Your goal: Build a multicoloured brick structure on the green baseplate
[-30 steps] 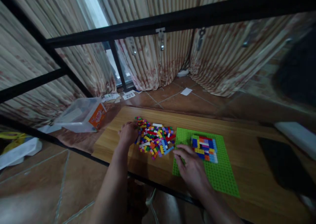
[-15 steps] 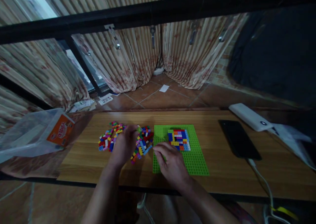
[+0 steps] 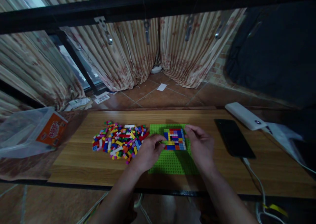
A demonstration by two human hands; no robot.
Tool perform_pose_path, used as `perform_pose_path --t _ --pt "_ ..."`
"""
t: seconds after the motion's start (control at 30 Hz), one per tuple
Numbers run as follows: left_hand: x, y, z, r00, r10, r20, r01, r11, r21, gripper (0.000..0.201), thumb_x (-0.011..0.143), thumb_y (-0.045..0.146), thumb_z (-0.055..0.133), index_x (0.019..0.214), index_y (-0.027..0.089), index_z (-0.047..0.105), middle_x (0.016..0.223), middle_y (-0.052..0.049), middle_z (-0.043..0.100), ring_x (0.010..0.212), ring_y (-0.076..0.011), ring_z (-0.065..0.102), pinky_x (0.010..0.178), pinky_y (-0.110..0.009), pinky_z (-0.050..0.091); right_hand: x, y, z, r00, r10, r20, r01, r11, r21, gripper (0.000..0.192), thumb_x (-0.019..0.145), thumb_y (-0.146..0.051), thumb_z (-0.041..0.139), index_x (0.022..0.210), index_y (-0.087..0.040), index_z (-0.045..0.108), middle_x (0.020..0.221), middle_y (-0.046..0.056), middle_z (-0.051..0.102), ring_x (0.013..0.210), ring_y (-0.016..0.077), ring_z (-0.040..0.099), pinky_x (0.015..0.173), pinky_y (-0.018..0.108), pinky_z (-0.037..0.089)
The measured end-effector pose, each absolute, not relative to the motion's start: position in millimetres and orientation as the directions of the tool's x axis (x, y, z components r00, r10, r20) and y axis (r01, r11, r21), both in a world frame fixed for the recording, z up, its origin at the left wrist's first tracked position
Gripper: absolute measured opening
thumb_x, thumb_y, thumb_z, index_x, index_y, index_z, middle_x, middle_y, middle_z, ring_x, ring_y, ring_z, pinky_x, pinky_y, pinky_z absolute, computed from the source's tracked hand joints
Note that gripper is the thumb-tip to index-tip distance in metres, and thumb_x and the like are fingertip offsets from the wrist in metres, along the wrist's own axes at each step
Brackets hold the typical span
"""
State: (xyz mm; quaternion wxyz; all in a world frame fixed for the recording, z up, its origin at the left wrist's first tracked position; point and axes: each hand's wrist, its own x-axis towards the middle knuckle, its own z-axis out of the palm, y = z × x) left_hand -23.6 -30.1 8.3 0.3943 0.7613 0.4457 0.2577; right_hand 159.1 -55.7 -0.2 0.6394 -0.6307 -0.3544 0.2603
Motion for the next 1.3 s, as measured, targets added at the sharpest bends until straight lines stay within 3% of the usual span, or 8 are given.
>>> perform_pose_path --t 0.17,0.57,0.7,0.87,1.3 --pt "-18 -28 5 0.441 0.896 0.053 0.447 -0.270 0.853 0.008 0.082 0.017 0.059 0.087 0.019 0.065 0.086 -0.003 0.068 0.080 -0.0159 0.064 0.073 -0.026 0.050 152 -55 3 0.620 0.784 0.045 0.042 0.024 -0.999 0.024 0.073 -0.040 0.069 0.081 -0.018 0.074 0.076 0.004 0.074 0.068 0.0182 0.066 0.065 0.032 0.053" --pt "-13 -26 0 0.403 0.914 0.052 0.455 -0.250 0.855 0.002 0.080 0.019 0.062 0.078 0.019 0.061 0.073 0.000 0.065 0.071 -0.0146 0.063 0.067 -0.025 0.048 148 -57 -1 0.534 0.844 0.051 0.090 0.003 -0.996 0.024 0.077 -0.040 0.066 0.084 -0.018 0.074 0.076 0.004 0.075 0.065 0.0176 0.067 0.060 0.030 0.054" --pt "-10 -28 3 0.358 0.933 0.036 0.483 -0.218 0.848 0.003 0.079 0.017 0.062 0.077 0.019 0.061 0.074 0.000 0.066 0.070 -0.0145 0.063 0.067 -0.025 0.048 147 -60 -1 0.427 0.897 0.115 0.261 0.000 -0.965 0.023 0.081 -0.038 0.061 0.086 -0.019 0.074 0.082 0.005 0.075 0.069 0.0180 0.067 0.066 0.031 0.053" --pt "-7 -31 4 0.336 0.941 0.035 0.505 -0.211 0.837 0.004 0.078 0.016 0.060 0.080 0.020 0.061 0.075 -0.001 0.067 0.070 -0.0149 0.064 0.067 -0.026 0.049 144 -66 -1 0.246 0.951 0.186 0.536 0.026 -0.844 0.019 0.084 -0.032 0.058 0.085 -0.022 0.074 0.084 0.004 0.074 0.069 0.0169 0.066 0.070 0.031 0.051" --pt "-11 -29 1 0.359 0.933 0.036 0.461 -0.211 0.862 0.008 0.077 0.014 0.059 0.082 0.019 0.061 0.078 -0.001 0.066 0.074 -0.0152 0.064 0.069 -0.026 0.050 143 -72 0 0.085 0.975 0.207 0.680 0.095 -0.727 0.015 0.085 -0.022 0.058 0.093 -0.022 0.070 0.092 0.004 0.072 0.077 0.0178 0.067 0.073 0.031 0.051"
